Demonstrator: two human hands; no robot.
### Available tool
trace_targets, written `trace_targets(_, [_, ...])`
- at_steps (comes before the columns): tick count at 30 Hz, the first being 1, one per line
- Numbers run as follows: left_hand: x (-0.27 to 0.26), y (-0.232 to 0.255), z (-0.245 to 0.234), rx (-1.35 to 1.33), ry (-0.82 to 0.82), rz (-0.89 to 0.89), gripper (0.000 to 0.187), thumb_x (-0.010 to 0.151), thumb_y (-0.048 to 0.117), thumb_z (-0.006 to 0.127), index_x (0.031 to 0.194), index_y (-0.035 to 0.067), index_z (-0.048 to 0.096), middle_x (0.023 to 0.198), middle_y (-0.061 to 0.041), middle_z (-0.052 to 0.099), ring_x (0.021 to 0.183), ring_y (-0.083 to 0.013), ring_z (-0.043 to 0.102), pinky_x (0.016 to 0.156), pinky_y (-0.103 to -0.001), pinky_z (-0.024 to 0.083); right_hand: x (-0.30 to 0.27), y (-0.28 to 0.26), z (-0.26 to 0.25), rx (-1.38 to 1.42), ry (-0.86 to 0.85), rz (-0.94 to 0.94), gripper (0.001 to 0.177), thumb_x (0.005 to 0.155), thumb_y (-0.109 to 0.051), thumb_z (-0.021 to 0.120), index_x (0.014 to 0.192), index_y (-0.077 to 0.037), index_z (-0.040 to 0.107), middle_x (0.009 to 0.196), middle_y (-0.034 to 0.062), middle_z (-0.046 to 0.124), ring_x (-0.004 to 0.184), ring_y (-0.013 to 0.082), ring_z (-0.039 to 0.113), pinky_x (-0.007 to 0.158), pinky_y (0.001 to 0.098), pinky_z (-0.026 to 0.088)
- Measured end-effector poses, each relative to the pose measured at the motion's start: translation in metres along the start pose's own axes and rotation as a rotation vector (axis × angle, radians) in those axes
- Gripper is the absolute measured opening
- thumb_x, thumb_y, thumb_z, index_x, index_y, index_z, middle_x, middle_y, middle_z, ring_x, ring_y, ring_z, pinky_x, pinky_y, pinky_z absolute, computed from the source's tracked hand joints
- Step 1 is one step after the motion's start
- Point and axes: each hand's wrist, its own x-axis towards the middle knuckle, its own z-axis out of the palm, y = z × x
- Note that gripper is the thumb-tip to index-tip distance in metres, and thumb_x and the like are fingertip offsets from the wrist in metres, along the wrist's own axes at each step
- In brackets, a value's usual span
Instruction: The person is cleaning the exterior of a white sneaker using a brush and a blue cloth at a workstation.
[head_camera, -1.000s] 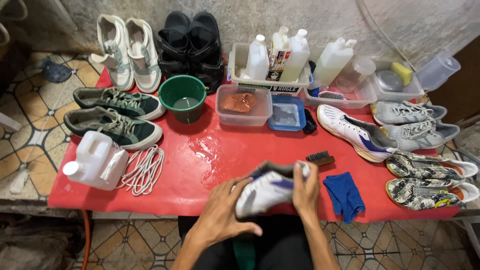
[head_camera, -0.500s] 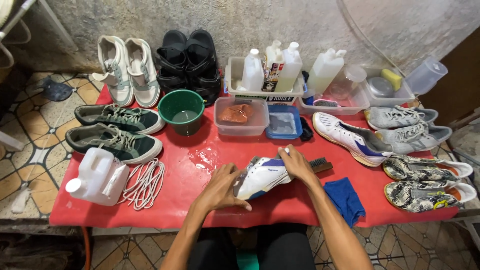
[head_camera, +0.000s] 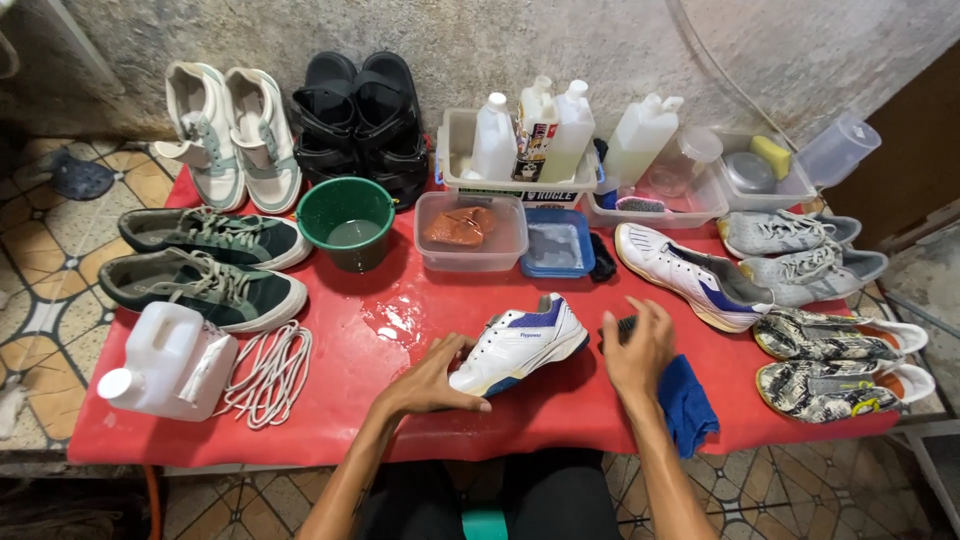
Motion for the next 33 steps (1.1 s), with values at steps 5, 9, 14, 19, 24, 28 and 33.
trace_targets(5, [-0.003,0.010,0.000,0.012,-0.013,0.006,0.096,0.057,0.043,0.098,0.136,0.011,0.054,0.114,-0.016,0.055,0.110,-0.0354,0.049,0.099,-0.050,0.043,-0.017,0.014,-0.029,-0.031,-0.277,0.241,0.087,0.075,-0.063,0.079,0.146,-0.021,0.052,0.151,0.0233,0.039,0.140,0.0481,0.041,0.117,0.0628,0.027])
trace_targets(9, [-0.005,0.013,0.002,0.026,-0.006,-0.004,0.099,0.057,0.043,0.099,0.138,0.011,0.052,0.118,-0.018,0.057,0.111,-0.0370,0.049,0.099,-0.051,0.045,-0.022,0.031,-0.017,-0.118,-0.330,0.230,0.087,0.072,-0.057,0.084,0.146,-0.023,0.053,0.153,0.0187,0.041,0.141,0.0417,0.044,0.117,0.0592,0.029])
trace_targets(14, [-0.005,0.009,0.006,0.007,-0.006,-0.033,0.101,0.055,0.045,0.099,0.138,0.010,0.053,0.117,-0.017,0.058,0.110,-0.0339,0.048,0.098,-0.050,0.046,-0.014,0.046,-0.002,-0.003,-0.177,0.098,0.073,0.072,-0.042,0.089,0.134,-0.013,0.061,0.139,0.0206,0.049,0.133,0.0442,0.052,0.112,0.0579,0.037])
trace_targets(19, [-0.009,0.033,0.006,0.060,-0.070,-0.208,0.101,0.055,0.063,0.082,0.139,0.023,0.044,0.135,-0.008,0.050,0.134,-0.0295,0.041,0.105,-0.059,0.044,0.040,0.016,-0.006,0.094,-0.077,-0.013,0.068,0.069,-0.031,0.089,0.126,-0.011,0.057,0.129,0.0133,0.063,0.124,0.0315,0.056,0.100,0.0476,0.047])
trace_targets(24, [-0.010,0.031,0.008,0.066,-0.030,-0.194,0.102,0.056,0.063,0.085,0.142,0.023,0.045,0.129,-0.007,0.051,0.128,-0.0290,0.043,0.098,-0.050,0.048,0.110,-0.029,0.013,0.182,-0.250,-0.249,0.062,0.071,-0.037,0.089,0.126,-0.013,0.071,0.132,0.0147,0.055,0.128,0.0293,0.055,0.110,0.0385,0.042])
trace_targets(28, [-0.010,0.030,0.008,0.043,-0.033,-0.275,0.108,0.056,0.063,0.085,0.147,0.025,0.042,0.152,-0.008,0.040,0.148,-0.0328,0.028,0.107,-0.058,0.041,0.146,-0.042,0.058,0.106,-0.437,-0.248,0.060,0.070,-0.041,0.089,0.121,-0.014,0.073,0.127,0.0117,0.058,0.124,0.0271,0.058,0.106,0.0384,0.044])
trace_targets(33, [-0.009,0.030,0.009,0.064,-0.003,-0.178,0.103,0.055,0.062,0.086,0.141,0.022,0.046,0.122,-0.002,0.050,0.117,-0.0224,0.043,0.090,-0.042,0.050,0.168,-0.027,0.110,-0.282,-0.620,-0.277,0.070,0.066,-0.055,0.084,0.128,-0.023,0.072,0.140,0.0102,0.057,0.130,0.0299,0.053,0.106,0.0509,0.035])
